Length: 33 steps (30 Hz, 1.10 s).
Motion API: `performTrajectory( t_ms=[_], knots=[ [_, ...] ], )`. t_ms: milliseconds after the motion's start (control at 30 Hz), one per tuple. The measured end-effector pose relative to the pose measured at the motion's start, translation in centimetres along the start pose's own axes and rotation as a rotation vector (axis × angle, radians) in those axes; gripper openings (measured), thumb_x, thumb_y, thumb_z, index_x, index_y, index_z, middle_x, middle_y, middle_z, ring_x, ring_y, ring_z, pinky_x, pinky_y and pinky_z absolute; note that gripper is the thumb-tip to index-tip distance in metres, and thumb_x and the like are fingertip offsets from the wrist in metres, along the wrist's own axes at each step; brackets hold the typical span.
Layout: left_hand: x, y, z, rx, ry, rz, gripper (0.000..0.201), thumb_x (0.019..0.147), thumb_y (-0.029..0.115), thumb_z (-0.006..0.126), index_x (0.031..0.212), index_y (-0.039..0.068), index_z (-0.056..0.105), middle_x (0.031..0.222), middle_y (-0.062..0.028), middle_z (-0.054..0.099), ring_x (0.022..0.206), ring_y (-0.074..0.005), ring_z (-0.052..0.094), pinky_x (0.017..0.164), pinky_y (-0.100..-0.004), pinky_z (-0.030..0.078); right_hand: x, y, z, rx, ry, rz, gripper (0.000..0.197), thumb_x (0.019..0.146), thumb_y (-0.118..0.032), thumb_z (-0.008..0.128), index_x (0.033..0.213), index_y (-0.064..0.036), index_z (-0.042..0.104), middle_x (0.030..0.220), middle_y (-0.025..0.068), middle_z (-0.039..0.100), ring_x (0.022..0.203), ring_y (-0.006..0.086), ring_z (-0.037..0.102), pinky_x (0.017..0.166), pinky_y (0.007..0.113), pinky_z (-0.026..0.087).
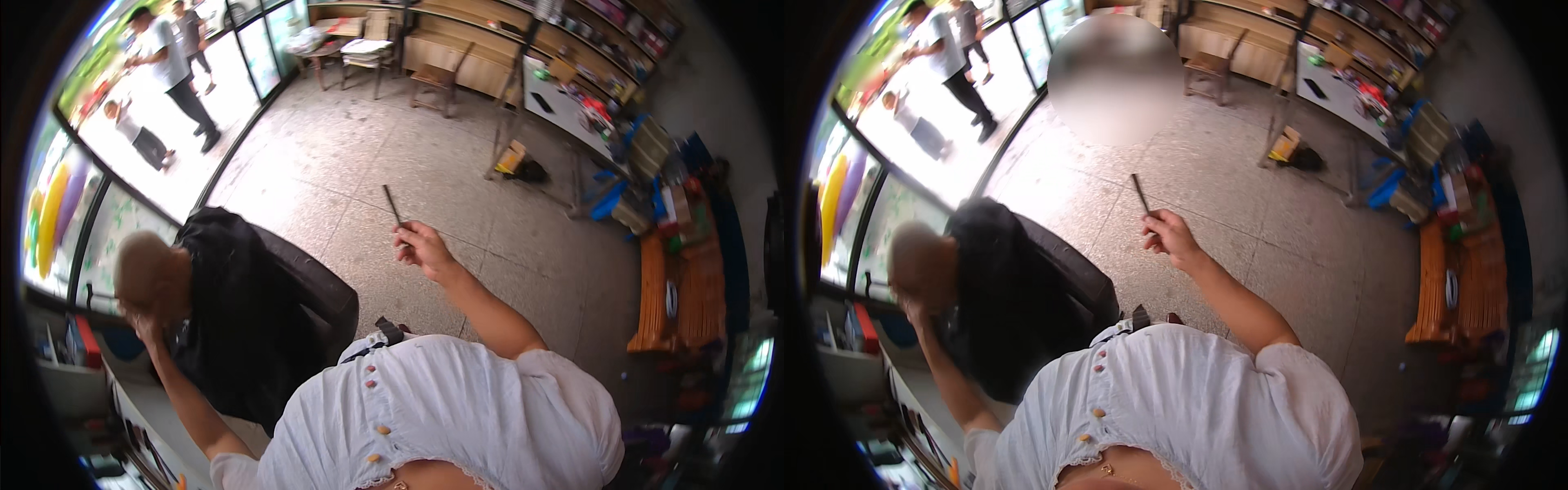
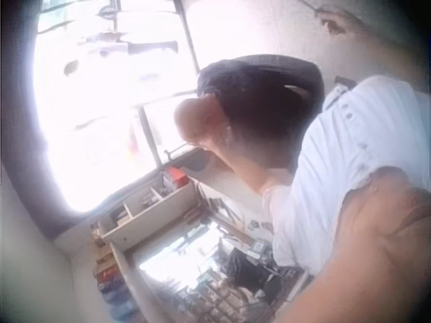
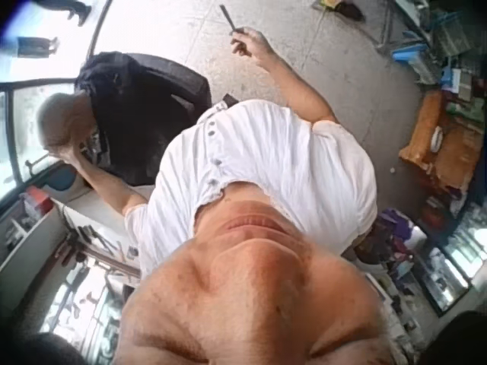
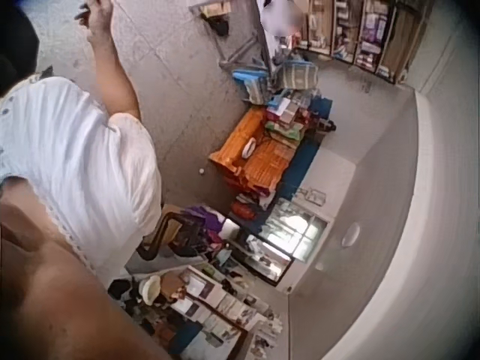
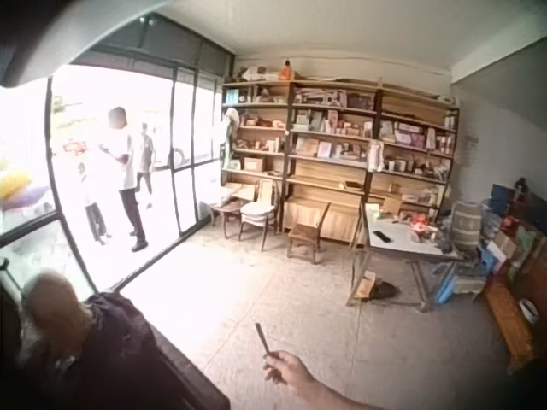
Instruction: The person uses a straight razor to shave the head of a seated client wearing a black cape. The barber repeatedly strokes the scalp, wipes the blade, and adjusts the client's head to ensure an even shave.
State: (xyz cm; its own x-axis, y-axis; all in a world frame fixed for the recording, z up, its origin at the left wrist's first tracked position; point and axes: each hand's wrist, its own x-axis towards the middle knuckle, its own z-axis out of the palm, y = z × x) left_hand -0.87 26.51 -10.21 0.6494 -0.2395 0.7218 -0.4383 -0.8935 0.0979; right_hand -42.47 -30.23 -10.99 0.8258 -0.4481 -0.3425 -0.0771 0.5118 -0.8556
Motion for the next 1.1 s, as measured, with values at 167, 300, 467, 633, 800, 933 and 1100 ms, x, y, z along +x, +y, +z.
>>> performTrajectory(
  t_ms=[167, 300, 467, 633, 800, 933, 1100],
  knots=[
    [-2.8, 11.9, -3.1, 0.072, -0.002, -0.245, 0.119, 0.058, 0.049, 0.078, 0.149, 0.018, 0.008, 0.147, -0.0157, 0.024, 0.134, -0.0339, 0.025, 0.099, -0.0576, 0.032, 3.0, -0.7, -6.0, -0.018, 0.056, 0.038, 0.014, 0.093, -0.018, 0.055, 0.104, -0.0103, 0.057, 0.079, 0.0009, 0.060, 0.056, 0.0105, 0.056, 0.046, 0.022, 0.039],
    [-6.1, 17.6, -5.2, 0.237, 0.156, -0.387, 0.096, 0.069, 0.055, 0.072, 0.141, 0.010, 0.028, 0.139, -0.0170, 0.035, 0.130, -0.0333, 0.035, 0.098, -0.0542, 0.034, 6.1, -0.4, -7.5, 0.029, 0.041, 0.138, 0.011, 0.093, -0.017, 0.056, 0.103, -0.0127, 0.058, 0.087, 0.0002, 0.064, 0.063, 0.0128, 0.062, 0.047, 0.022, 0.042],
    [-11.3, 21.7, -9.2, -0.124, -0.050, -0.496, 0.026, 0.076, 0.018, 0.073, 0.069, 0.004, 0.052, 0.069, -0.0104, 0.053, 0.066, -0.0302, 0.055, 0.065, -0.0395, 0.044, 10.3, -0.6, -2.8, -0.059, -0.144, 0.143, 0.012, 0.092, -0.016, 0.057, 0.103, -0.0136, 0.061, 0.088, -0.0001, 0.065, 0.065, 0.0127, 0.064, 0.047, 0.020, 0.043],
    [-13.8, 20.0, -8.8, 0.092, -0.031, -0.150, 0.023, 0.080, 0.018, 0.069, 0.071, 0.004, 0.054, 0.067, -0.0097, 0.054, 0.065, -0.0291, 0.057, 0.059, -0.0381, 0.044, 11.6, -0.9, 6.9, -0.096, -0.359, 0.077, 0.015, 0.093, -0.015, 0.056, 0.106, -0.0095, 0.062, 0.085, 0.0011, 0.065, 0.066, 0.0122, 0.065, 0.048, 0.020, 0.044],
    [-10.1, 17.8, -11.5, -0.086, -0.179, -0.458, 0.014, 0.087, 0.018, 0.060, 0.086, 0.004, 0.058, 0.072, -0.0117, 0.058, 0.073, -0.0326, 0.061, 0.061, -0.0375, 0.047, 10.9, -0.2, 16.9, -0.154, -0.540, -0.150, 0.020, 0.093, -0.013, 0.057, 0.111, -0.0050, 0.060, 0.086, 0.0034, 0.065, 0.067, 0.0111, 0.065, 0.051, 0.018, 0.044],
    [-5.9, 15.4, -12.1, -0.291, 0.035, -0.392, 0.025, 0.088, 0.020, 0.060, 0.109, 0.009, 0.057, 0.097, -0.0129, 0.060, 0.089, -0.0313, 0.060, 0.072, -0.0375, 0.048, 9.9, 2.0, 24.8, -0.353, -0.616, -0.251, 0.018, 0.091, -0.012, 0.060, 0.106, -0.0032, 0.063, 0.085, 0.0023, 0.065, 0.069, 0.0093, 0.064, 0.052, 0.018, 0.043],
    [0.3, 12.5, -11.2, -0.115, 0.076, -0.154, 0.056, 0.086, 0.033, 0.063, 0.135, 0.014, 0.044, 0.133, -0.0144, 0.046, 0.115, -0.0310, 0.051, 0.097, -0.0380, 0.041, 10.1, 7.1, 32.6, -0.402, -0.716, -0.589, 0.017, 0.088, -0.007, 0.062, 0.104, -0.0031, 0.063, 0.084, 0.0014, 0.063, 0.071, 0.0075, 0.062, 0.057, 0.018, 0.045]
  ],
)
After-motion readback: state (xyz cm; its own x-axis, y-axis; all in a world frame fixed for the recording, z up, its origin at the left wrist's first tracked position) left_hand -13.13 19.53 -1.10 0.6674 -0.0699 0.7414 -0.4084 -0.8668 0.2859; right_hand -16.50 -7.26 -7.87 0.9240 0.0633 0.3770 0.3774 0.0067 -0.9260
